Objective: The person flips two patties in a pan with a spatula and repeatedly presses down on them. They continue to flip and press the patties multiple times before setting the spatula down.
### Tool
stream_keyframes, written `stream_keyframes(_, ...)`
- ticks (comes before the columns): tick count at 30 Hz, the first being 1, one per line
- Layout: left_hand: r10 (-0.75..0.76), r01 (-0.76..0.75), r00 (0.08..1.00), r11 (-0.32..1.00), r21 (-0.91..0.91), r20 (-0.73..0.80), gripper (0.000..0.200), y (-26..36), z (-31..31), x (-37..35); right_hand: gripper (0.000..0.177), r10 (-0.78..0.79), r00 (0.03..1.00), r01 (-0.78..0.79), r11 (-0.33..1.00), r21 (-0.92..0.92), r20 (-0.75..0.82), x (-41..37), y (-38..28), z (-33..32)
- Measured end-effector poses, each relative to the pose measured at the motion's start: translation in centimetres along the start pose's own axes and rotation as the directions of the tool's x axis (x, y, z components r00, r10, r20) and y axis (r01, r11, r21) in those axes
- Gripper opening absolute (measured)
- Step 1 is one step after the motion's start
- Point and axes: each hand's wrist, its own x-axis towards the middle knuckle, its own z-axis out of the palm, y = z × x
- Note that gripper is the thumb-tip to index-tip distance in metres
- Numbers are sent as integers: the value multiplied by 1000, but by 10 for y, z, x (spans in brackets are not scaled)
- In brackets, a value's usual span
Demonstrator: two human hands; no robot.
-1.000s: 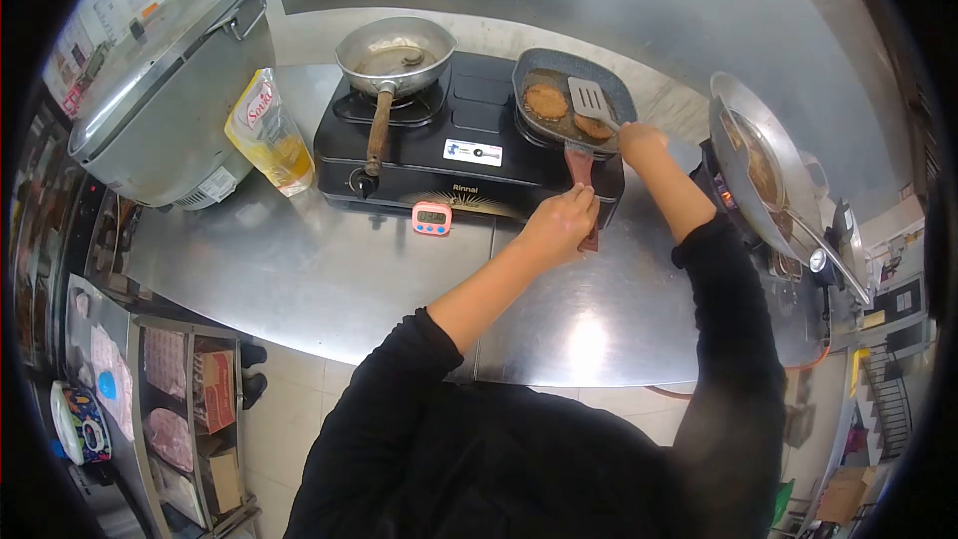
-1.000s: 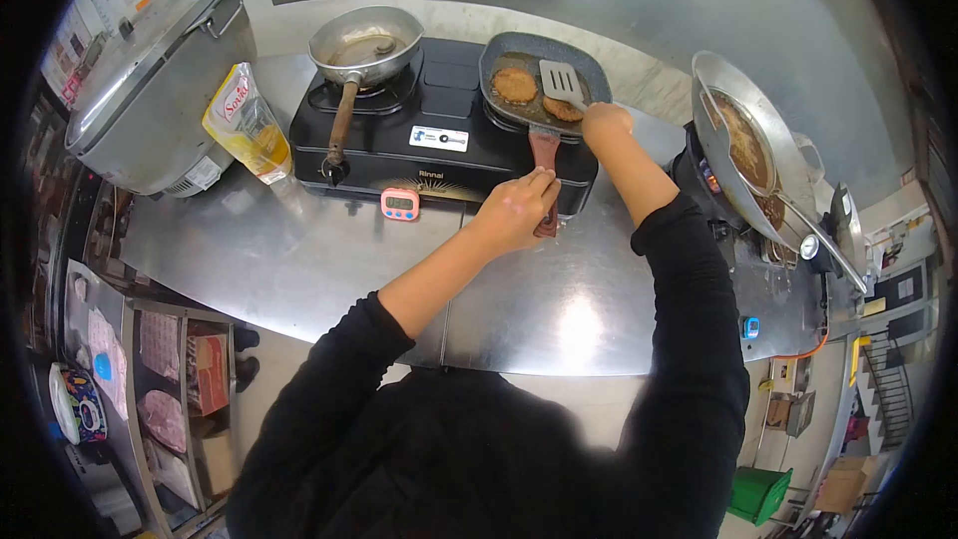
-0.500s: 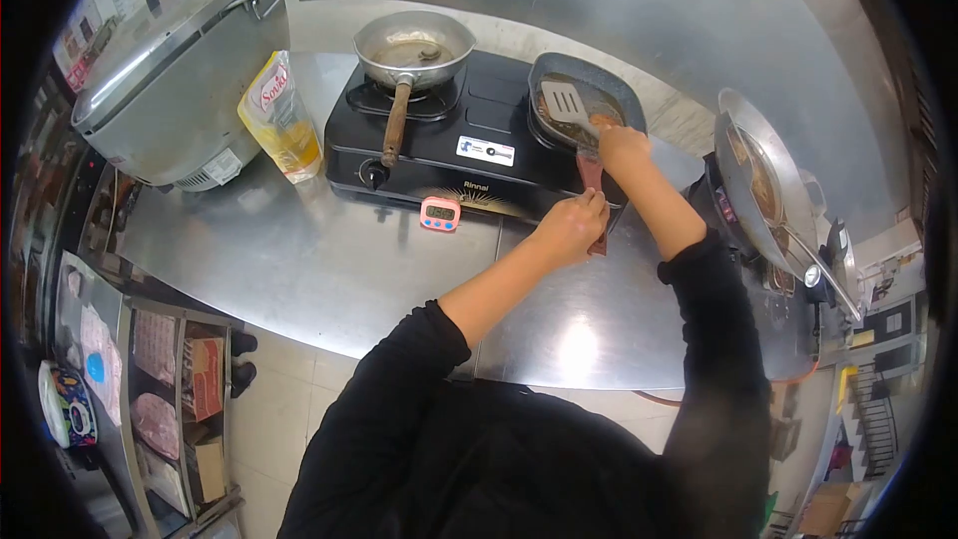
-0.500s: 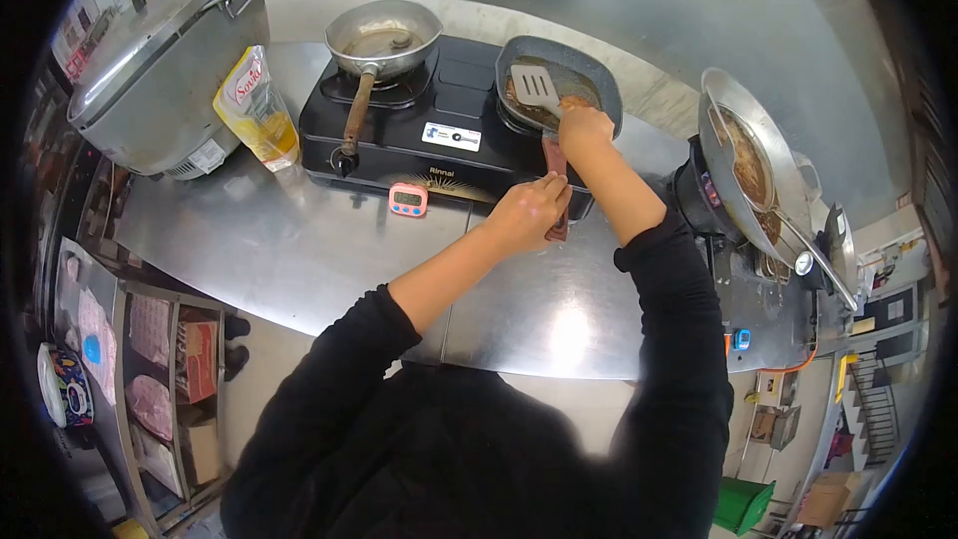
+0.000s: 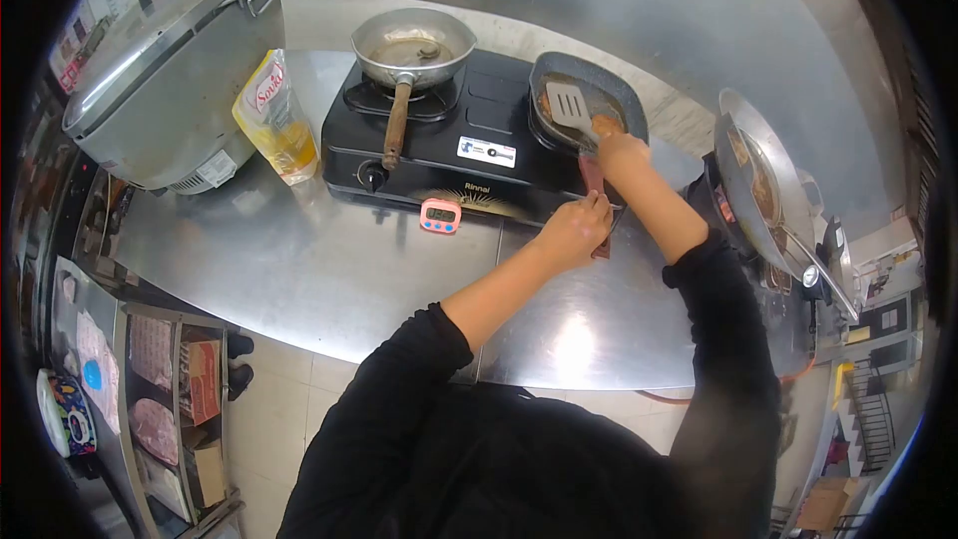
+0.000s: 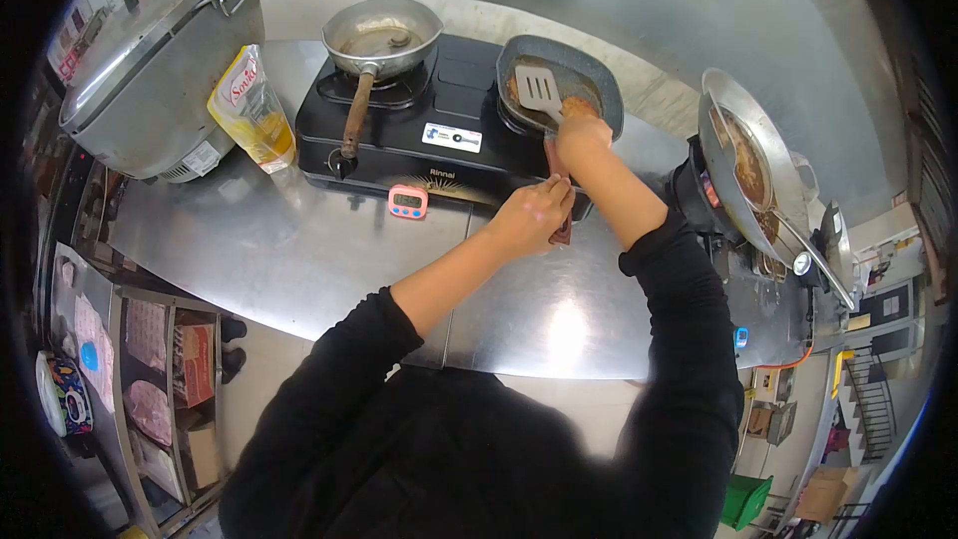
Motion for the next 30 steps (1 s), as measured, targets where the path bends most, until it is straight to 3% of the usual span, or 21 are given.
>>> stream_keyframes(3,9,-9,1000,1000,2,-18,67,-1,5,-3,26,32,999,-32,999,25,-1,-6,-5,7)
stream_keyframes(9,20,-19,999,999,28,-38,66,1,3,-1,26,-169,982,166,985,-48,-78,3,13,-22)
stream_keyframes(12,14,-14,999,1000,4,-35,66,2,1,0,27,-60,998,60,997,-37,8,24,0,-16)
stream_keyframes(18,6,-7,997,1000,-16,-73,66,0,11,-5,26,125,991,-118,982,148,-38,6,-20,3)
stream_keyframes(21,25,-23,997,999,26,-70,66,1,10,-3,27,-101,994,97,991,-90,-41,11,-8,-14)
stream_keyframes(27,22,-22,1000,1000,6,-14,63,0,-6,0,28,17,993,-14,1000,-24,117,31,-14,-37)
stream_keyframes(30,6,-6,998,1000,-10,-64,64,1,2,-5,27,16,1000,-16,999,39,-3,12,-24,-16)
